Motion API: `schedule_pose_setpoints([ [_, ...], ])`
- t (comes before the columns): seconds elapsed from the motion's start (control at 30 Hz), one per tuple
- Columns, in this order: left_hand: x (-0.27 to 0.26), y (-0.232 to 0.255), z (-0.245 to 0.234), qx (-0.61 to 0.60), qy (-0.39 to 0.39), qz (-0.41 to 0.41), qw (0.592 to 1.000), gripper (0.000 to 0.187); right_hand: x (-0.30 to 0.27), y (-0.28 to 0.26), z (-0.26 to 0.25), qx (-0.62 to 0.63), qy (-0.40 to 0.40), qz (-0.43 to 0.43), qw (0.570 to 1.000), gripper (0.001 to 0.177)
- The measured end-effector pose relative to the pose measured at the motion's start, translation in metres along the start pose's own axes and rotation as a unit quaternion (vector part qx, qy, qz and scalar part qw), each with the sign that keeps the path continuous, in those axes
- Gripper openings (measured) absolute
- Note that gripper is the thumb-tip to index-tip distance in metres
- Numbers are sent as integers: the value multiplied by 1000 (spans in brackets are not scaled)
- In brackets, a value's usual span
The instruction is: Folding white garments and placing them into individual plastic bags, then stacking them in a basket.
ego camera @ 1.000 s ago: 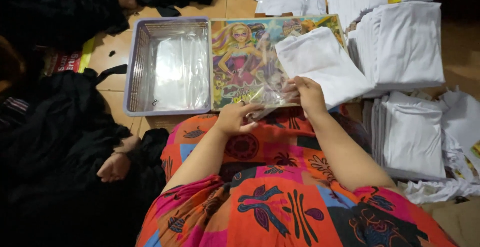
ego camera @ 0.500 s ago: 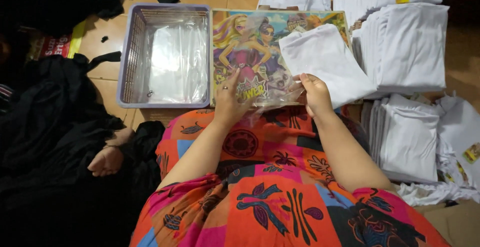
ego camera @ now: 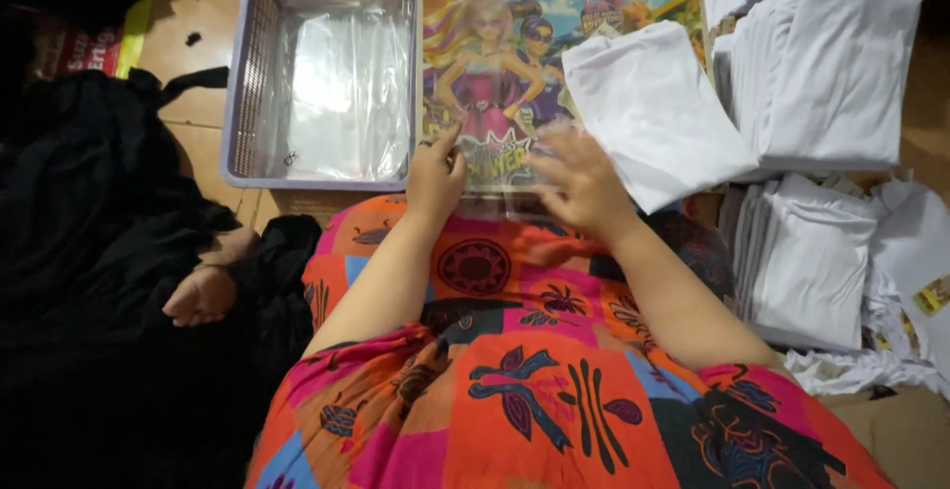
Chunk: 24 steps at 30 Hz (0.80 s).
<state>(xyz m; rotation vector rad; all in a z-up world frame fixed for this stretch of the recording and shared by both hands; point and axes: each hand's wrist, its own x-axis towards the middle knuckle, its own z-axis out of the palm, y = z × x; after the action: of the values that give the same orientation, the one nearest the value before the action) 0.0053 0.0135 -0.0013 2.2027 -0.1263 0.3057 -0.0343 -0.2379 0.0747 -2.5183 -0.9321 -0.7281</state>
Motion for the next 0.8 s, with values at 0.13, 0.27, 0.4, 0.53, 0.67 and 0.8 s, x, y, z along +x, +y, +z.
schedule_pose_setpoints([
  [0.13,3,2,1,120,19,30,992,42,-33,20,37,-87,-192,49,976,55],
  [0.27,4,-18,11,277,51,41,959,51,-27,33,36,-49,-242,140,959,61],
  [0.4,7,-20,19,305,82,38,948,73,-15,49,43,6,-187,113,976,62],
  [0.53,15,-26,32,304,215,222,901,38,-11,53,46,-25,-241,160,957,55],
  [0.67,19,19,4,160,170,322,918,4,-3,45,44,-61,-261,146,952,54],
  [0.8,30,49,-9,127,103,448,879,22,-2,44,47,-105,-305,170,931,59],
])
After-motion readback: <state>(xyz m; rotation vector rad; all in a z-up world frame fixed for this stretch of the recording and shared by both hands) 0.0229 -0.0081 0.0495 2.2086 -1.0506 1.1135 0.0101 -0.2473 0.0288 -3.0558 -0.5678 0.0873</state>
